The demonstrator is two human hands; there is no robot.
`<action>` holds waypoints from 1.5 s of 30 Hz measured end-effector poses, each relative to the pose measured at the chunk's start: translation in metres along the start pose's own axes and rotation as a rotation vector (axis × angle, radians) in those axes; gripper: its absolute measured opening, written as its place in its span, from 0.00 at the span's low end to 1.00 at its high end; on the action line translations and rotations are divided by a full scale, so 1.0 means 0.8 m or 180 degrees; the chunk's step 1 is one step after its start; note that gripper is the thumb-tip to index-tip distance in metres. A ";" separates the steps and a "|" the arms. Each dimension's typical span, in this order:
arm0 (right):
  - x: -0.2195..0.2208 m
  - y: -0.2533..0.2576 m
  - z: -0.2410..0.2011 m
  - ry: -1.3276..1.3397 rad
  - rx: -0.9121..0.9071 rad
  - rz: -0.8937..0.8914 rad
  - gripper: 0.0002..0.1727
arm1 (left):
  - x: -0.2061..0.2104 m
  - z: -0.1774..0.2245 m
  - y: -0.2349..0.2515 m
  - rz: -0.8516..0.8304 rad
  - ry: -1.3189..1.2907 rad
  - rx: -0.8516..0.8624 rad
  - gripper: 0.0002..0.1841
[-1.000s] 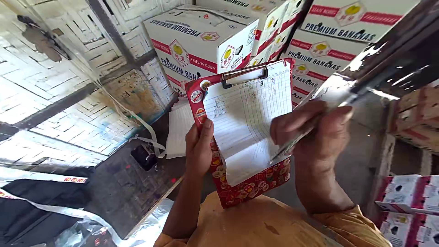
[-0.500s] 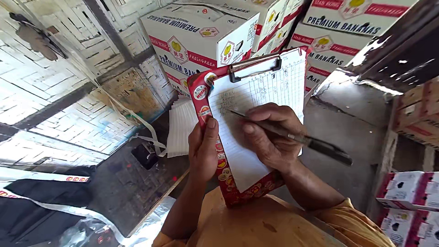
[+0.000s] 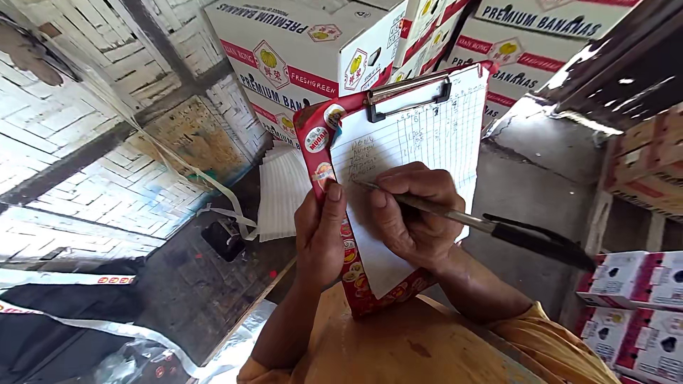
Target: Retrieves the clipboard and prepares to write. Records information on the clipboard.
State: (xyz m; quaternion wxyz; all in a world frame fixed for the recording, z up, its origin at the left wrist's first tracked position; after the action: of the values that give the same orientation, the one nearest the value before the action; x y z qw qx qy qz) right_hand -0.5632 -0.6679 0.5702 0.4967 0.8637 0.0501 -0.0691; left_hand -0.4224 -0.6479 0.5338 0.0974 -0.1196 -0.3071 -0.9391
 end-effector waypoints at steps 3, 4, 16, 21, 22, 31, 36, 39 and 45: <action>0.000 0.000 0.002 -0.0071 0.0060 -0.0097 0.05 | 0.001 -0.003 0.002 0.0015 -0.0030 -0.0014 0.11; 0.000 0.000 0.003 -0.0052 0.0070 -0.0085 0.05 | 0.001 -0.004 0.002 0.0003 -0.0043 -0.0017 0.11; -0.012 -0.005 0.009 -0.0119 0.0082 0.0066 0.05 | 0.011 -0.011 0.001 -0.0065 -0.0049 -0.0015 0.11; -0.016 -0.006 0.011 -0.0179 0.0090 0.0080 0.05 | 0.013 -0.013 0.001 -0.0049 -0.0086 -0.0037 0.11; -0.016 -0.005 0.011 -0.0154 0.0088 0.0072 0.05 | 0.013 -0.013 0.001 -0.0045 -0.0093 -0.0038 0.11; -0.016 -0.007 0.013 -0.0283 0.0044 0.0180 0.05 | 0.012 -0.014 0.002 -0.0038 -0.0062 -0.0044 0.11; -0.018 -0.008 0.017 -0.0297 0.0054 0.0220 0.05 | 0.010 -0.018 0.002 -0.0035 -0.0018 -0.0105 0.11; -0.023 -0.008 0.014 -0.0175 -0.0003 0.0300 0.05 | 0.010 -0.017 0.001 -0.0039 -0.0020 -0.0074 0.11; -0.024 -0.010 0.015 -0.0292 0.0044 0.0327 0.05 | 0.011 -0.018 0.000 -0.0077 -0.0048 -0.0098 0.11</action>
State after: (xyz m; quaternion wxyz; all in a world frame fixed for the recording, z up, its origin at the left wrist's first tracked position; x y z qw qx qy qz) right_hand -0.5841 -0.6742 0.5608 0.4953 0.8645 -0.0176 -0.0834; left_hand -0.4330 -0.6576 0.5246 0.0819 -0.1244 -0.2947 -0.9439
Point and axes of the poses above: each hand's wrist, its own y-axis towards the middle knuckle, its own x-axis out of the palm, z = x × y, the point moved 6 cm from there along y, towards the middle knuckle, and after that the axes turned 9 degrees about x, right-handed, at the moved point
